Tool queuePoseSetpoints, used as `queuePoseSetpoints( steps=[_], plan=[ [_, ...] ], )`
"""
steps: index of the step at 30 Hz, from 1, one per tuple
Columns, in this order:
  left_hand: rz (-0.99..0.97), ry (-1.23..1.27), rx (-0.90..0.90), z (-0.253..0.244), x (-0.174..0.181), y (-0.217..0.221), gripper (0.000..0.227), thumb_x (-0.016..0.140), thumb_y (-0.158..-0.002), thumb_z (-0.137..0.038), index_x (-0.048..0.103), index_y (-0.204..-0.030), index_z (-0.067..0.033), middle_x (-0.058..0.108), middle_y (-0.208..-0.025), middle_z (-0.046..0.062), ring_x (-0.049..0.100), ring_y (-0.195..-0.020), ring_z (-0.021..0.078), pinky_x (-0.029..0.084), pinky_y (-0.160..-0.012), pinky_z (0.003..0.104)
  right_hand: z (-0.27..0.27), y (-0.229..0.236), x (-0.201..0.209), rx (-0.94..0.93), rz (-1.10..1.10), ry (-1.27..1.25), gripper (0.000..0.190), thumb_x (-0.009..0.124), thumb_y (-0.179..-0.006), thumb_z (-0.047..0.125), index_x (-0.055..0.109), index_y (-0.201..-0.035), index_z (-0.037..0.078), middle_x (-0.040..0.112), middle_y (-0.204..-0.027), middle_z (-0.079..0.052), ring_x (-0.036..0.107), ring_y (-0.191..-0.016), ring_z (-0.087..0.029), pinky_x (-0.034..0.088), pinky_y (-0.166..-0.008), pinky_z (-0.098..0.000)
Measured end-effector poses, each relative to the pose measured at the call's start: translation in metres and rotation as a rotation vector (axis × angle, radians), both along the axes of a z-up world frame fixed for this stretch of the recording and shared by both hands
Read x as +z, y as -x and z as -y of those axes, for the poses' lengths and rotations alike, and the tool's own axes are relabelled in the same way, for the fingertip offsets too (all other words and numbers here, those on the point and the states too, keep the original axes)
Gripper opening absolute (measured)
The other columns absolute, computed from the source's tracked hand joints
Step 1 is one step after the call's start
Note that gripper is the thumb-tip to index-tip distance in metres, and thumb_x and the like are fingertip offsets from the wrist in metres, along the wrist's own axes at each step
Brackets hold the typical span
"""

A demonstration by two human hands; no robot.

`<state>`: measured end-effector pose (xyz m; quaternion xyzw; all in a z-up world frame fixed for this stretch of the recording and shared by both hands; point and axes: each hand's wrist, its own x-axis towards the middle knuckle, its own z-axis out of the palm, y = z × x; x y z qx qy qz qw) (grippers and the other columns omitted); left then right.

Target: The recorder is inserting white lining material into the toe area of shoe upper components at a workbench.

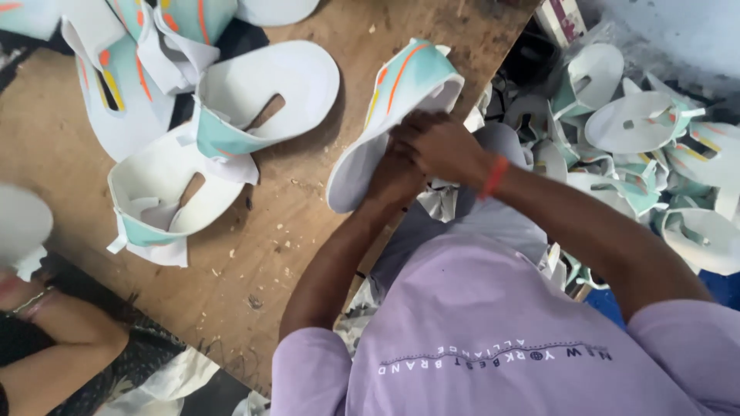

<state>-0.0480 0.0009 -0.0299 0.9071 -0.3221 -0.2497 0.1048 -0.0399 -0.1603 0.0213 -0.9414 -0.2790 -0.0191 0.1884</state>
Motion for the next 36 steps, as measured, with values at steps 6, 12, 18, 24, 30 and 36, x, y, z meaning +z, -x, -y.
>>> queuePoseSetpoints(
  steps=[6, 12, 18, 24, 30, 36],
  plan=[
    [0.458, 0.45, -0.021, 0.012, 0.027, 0.004, 0.057, 0.056, -0.101, -0.024, 0.047, -0.145, 0.0114, 0.037, -0.152, 0.034, 0.033, -0.143, 0.0518, 0.025, -0.12, 0.056, 0.024, 0.002, 0.1, -0.109, 0.58, -0.111, 0.034, 0.074, -0.097, 0.018, 0.069, -0.13, 0.013, 0.063, -0.13, -0.009, 0.064, -0.121, -0.033, 0.051, -0.104, -0.0459],
    [0.469, 0.621, 0.296, 0.015, 0.004, -0.042, 0.052, 0.052, -0.104, -0.015, 0.043, -0.147, 0.0116, 0.035, -0.16, 0.033, 0.035, -0.151, 0.0476, 0.031, -0.125, 0.046, 0.055, -0.036, 0.001, -0.286, 0.147, -0.394, 0.021, 0.068, -0.105, 0.016, 0.069, -0.124, 0.008, 0.069, -0.11, -0.01, 0.07, -0.092, -0.025, 0.055, -0.081, -0.04],
    [0.457, 0.542, 0.213, -0.027, 0.014, -0.075, 0.065, 0.061, -0.105, -0.03, 0.038, -0.149, 0.0126, 0.04, -0.155, 0.031, 0.037, -0.147, 0.0449, 0.031, -0.124, 0.05, 0.029, -0.008, 0.013, 0.264, -0.814, -0.163, 0.024, 0.062, -0.09, 0.019, 0.071, -0.11, 0.008, 0.075, -0.091, -0.012, 0.075, -0.076, -0.02, 0.061, -0.072, -0.0348],
    [0.23, 0.648, 0.19, -0.038, 0.002, -0.097, 0.049, 0.065, -0.092, -0.018, 0.057, -0.139, -0.0036, 0.065, -0.135, 0.024, 0.06, -0.128, 0.044, 0.049, -0.109, 0.049, 0.014, -0.046, 0.024, 0.127, 0.03, -0.271, 0.03, 0.048, -0.111, 0.013, 0.063, -0.135, 0.001, 0.062, -0.136, -0.023, 0.06, -0.124, -0.04, 0.048, -0.107, -0.0475],
    [0.168, 0.5, 0.227, -0.032, 0.03, -0.09, 0.055, 0.073, -0.088, -0.022, 0.056, -0.135, 0.0026, 0.063, -0.125, 0.03, 0.058, -0.118, 0.0491, 0.047, -0.101, 0.053, 0.008, -0.065, -0.01, -0.091, -0.008, -0.135, 0.032, 0.053, -0.101, 0.011, 0.064, -0.128, -0.002, 0.067, -0.126, -0.027, 0.062, -0.115, -0.045, 0.05, -0.094, -0.0511],
    [0.307, 0.554, 0.219, -0.039, -0.027, -0.103, 0.05, 0.063, -0.086, -0.005, 0.059, -0.136, -0.0013, 0.062, -0.132, 0.029, 0.055, -0.125, 0.0487, 0.044, -0.105, 0.054, 0.012, -0.073, -0.007, -0.05, 0.022, -0.198, 0.039, 0.059, -0.099, 0.012, 0.061, -0.137, 0.005, 0.066, -0.13, -0.021, 0.062, -0.118, -0.041, 0.053, -0.099, -0.0476]
  ],
)
